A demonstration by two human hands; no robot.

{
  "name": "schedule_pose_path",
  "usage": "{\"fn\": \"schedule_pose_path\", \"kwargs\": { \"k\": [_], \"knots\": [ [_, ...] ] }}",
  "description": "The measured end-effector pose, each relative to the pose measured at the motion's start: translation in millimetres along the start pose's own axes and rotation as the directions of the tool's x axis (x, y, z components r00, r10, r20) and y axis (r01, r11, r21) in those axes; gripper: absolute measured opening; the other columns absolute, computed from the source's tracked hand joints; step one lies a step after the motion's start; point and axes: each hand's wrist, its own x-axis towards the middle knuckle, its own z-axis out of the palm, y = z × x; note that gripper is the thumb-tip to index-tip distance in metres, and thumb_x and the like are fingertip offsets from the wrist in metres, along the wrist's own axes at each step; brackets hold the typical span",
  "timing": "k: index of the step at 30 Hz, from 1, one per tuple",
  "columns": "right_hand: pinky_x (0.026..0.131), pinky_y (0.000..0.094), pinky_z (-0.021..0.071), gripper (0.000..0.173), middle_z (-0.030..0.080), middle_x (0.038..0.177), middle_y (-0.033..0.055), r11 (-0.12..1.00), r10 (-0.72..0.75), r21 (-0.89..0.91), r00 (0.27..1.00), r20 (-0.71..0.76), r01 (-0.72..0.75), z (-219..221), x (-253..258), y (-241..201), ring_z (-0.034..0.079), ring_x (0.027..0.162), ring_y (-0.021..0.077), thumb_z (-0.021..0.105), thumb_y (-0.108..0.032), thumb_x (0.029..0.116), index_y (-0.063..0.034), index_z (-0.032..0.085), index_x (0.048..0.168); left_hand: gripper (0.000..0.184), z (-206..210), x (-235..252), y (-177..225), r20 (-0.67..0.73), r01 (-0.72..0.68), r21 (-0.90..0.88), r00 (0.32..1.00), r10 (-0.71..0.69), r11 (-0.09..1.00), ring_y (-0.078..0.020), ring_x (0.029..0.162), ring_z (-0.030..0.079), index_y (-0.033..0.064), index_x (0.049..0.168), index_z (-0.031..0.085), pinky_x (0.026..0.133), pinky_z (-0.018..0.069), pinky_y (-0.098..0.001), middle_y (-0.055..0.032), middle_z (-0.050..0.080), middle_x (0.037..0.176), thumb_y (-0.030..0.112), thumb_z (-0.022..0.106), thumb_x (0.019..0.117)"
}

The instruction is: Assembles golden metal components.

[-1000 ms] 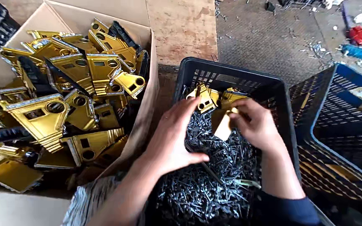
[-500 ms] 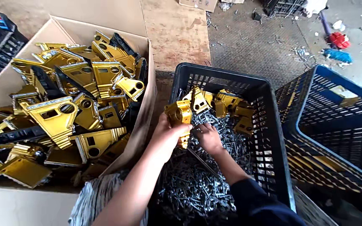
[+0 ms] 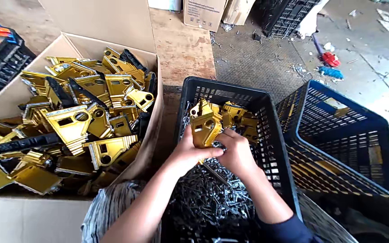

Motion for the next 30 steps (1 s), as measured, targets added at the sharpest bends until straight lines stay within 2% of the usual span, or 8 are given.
{"fn": "schedule_pose_path", "kwargs": {
  "k": [2, 5, 9, 11, 15, 20, 24, 30],
  "knots": [
    [0.061, 0.0372, 0.0585, 0.020, 0.068, 0.083, 0.0115, 1.000, 0.009, -0.020, 1.000, 0.008, -0.009, -10.7, -0.4, -6.0, 0.068, 0.070, 0.0212, 0.080, -0.010, 0.0731, -0.0012, 0.074, 0.091, 0.099, 2.2, -2.7, 0.4, 0.041, -0.022, -0.035, 0.999, 0.023, 0.999, -0.0186, 0.109, 0.068, 0.0165, 0.152, 0.026, 0.092, 0.0599, -0.0365, -0.0100, 0.063, 0.125, 0.000, 0.085, 0.0746],
    [0.064, 0.0269, 0.0543, 0.047, 0.065, 0.084, 0.0022, 0.962, 0.102, 0.226, 0.971, 0.216, -0.151, -36.4, -5.4, -10.9, 0.062, 0.071, 0.0093, 0.082, -0.036, 0.0854, -0.0049, 0.063, 0.116, 0.086, -1.7, -4.6, 2.0, 0.025, 0.002, -0.192, 1.000, 0.003, 0.981, -0.0191, 0.100, 0.068, 0.0140, 0.152, 0.027, 0.086, 0.0593, -0.0364, -0.0109, 0.063, 0.120, -0.001, 0.077, 0.0829],
    [0.052, 0.0170, 0.0488, 0.005, 0.065, 0.074, -0.0059, 0.894, 0.146, 0.404, 0.979, 0.139, -0.191, -43.6, -5.0, -9.4, 0.057, 0.058, -0.0003, 0.067, -0.014, 0.0949, -0.0097, 0.067, 0.097, 0.066, -3.6, -5.4, 7.1, 0.124, 0.055, -0.290, 0.992, -0.020, 0.955, -0.0120, 0.083, 0.066, 0.0161, 0.145, 0.034, 0.075, 0.0576, -0.0264, -0.0058, 0.064, 0.106, 0.002, 0.069, 0.0910],
    [0.054, 0.0170, 0.0509, 0.005, 0.068, 0.079, -0.0040, 0.932, 0.089, 0.349, 0.995, 0.036, -0.096, -46.6, -2.3, -12.2, 0.059, 0.062, 0.0001, 0.070, -0.012, 0.0928, -0.0076, 0.070, 0.094, 0.064, -3.6, -4.4, 4.8, 0.152, 0.053, -0.297, 0.988, -0.008, 0.953, -0.0121, 0.084, 0.066, 0.0170, 0.145, 0.033, 0.075, 0.0579, -0.0263, -0.0053, 0.063, 0.107, 0.007, 0.069, 0.0934],
    [0.077, 0.0283, 0.0583, 0.007, 0.068, 0.086, 0.0076, 0.969, -0.248, -0.030, 0.965, -0.083, 0.246, -40.3, 5.6, -23.3, 0.068, 0.083, 0.0161, 0.070, -0.010, 0.0924, -0.0033, 0.070, 0.093, 0.091, -7.6, -4.5, 2.7, 0.230, -0.022, -0.081, 0.972, 0.040, 0.996, -0.0159, 0.106, 0.068, 0.0123, 0.148, 0.030, 0.091, 0.0596, -0.0341, -0.0072, 0.065, 0.121, -0.002, 0.082, 0.0753],
    [0.082, 0.0388, 0.0528, 0.021, 0.063, 0.091, 0.0101, 0.882, -0.468, -0.191, 0.840, -0.274, 0.430, -12.7, 3.4, -0.6, 0.063, 0.091, 0.0259, 0.072, -0.026, 0.0960, -0.0092, 0.059, 0.099, 0.086, -9.8, -4.7, 3.1, 0.243, 0.007, 0.056, 0.970, -0.020, 0.998, -0.0153, 0.099, 0.069, 0.0128, 0.144, 0.035, 0.082, 0.0598, -0.0315, -0.0083, 0.067, 0.115, -0.003, 0.078, 0.0715],
    [0.106, 0.0441, 0.0525, 0.067, 0.061, 0.134, 0.0204, 0.953, -0.135, 0.243, 0.971, -0.196, 0.182, 3.3, 3.3, 10.8, 0.060, 0.126, 0.0259, 0.065, -0.047, 0.0974, 0.0054, 0.053, 0.137, 0.088, -16.9, -2.1, 6.6, 0.284, 0.070, 0.069, 0.955, -0.087, 0.995, -0.0131, 0.081, 0.067, 0.0173, 0.147, 0.030, 0.068, 0.0575, -0.0256, -0.0079, 0.066, 0.108, -0.004, 0.075, 0.0742],
    [0.092, 0.0394, 0.0627, 0.060, 0.063, 0.131, 0.0170, 0.786, 0.006, 0.617, 0.998, -0.056, 0.030, 8.7, 19.8, 13.4, 0.069, 0.112, 0.0209, 0.078, -0.022, 0.0901, 0.0066, 0.052, 0.137, 0.088, -19.6, 3.2, 6.2, 0.209, 0.098, 0.014, 0.973, -0.099, 0.995, -0.0121, 0.072, 0.065, 0.0181, 0.148, 0.029, 0.062, 0.0551, -0.0233, -0.0074, 0.065, 0.100, -0.008, 0.071, 0.0759]
  ]
}}
